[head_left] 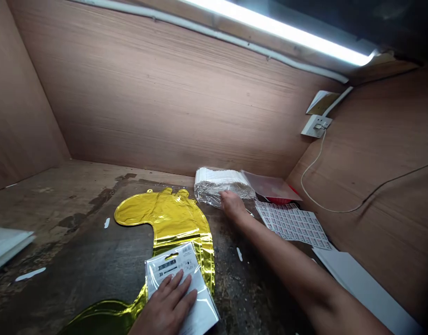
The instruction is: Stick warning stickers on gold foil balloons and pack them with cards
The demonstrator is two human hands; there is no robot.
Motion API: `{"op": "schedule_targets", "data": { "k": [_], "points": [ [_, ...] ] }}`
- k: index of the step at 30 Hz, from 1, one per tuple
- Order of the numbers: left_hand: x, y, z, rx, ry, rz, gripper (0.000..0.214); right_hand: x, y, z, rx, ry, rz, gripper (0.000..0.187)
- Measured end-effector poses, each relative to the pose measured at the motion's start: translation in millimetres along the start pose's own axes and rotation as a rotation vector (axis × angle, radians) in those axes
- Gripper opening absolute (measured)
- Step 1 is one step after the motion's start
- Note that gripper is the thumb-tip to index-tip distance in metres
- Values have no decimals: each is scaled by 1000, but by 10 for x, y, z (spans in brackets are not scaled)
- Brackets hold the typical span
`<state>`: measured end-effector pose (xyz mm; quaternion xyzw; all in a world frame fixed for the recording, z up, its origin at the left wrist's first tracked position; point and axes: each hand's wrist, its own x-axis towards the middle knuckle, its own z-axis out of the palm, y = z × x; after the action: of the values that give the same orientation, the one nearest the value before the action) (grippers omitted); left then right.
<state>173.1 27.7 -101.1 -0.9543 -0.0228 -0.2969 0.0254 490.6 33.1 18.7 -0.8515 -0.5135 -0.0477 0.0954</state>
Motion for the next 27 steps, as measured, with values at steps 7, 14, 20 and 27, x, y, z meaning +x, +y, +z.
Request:
{"op": "schedule_targets", "data": {
  "k": [7,14,20,27],
  "points": [
    [-182,-119,319,-67,95,-30,32,647,29,231,-156,38,-4,32],
    [-33,-20,-20,-337,-123,-136,63,428,125,296,-52,185,12,31],
    [152,101,-368,-379,-204,-266,58,-480,48,35,155,475,41,21],
    [378,133,-648,-560,-324,-403,41,-2372,-295,-193,401,474,-147,15]
  ]
}}
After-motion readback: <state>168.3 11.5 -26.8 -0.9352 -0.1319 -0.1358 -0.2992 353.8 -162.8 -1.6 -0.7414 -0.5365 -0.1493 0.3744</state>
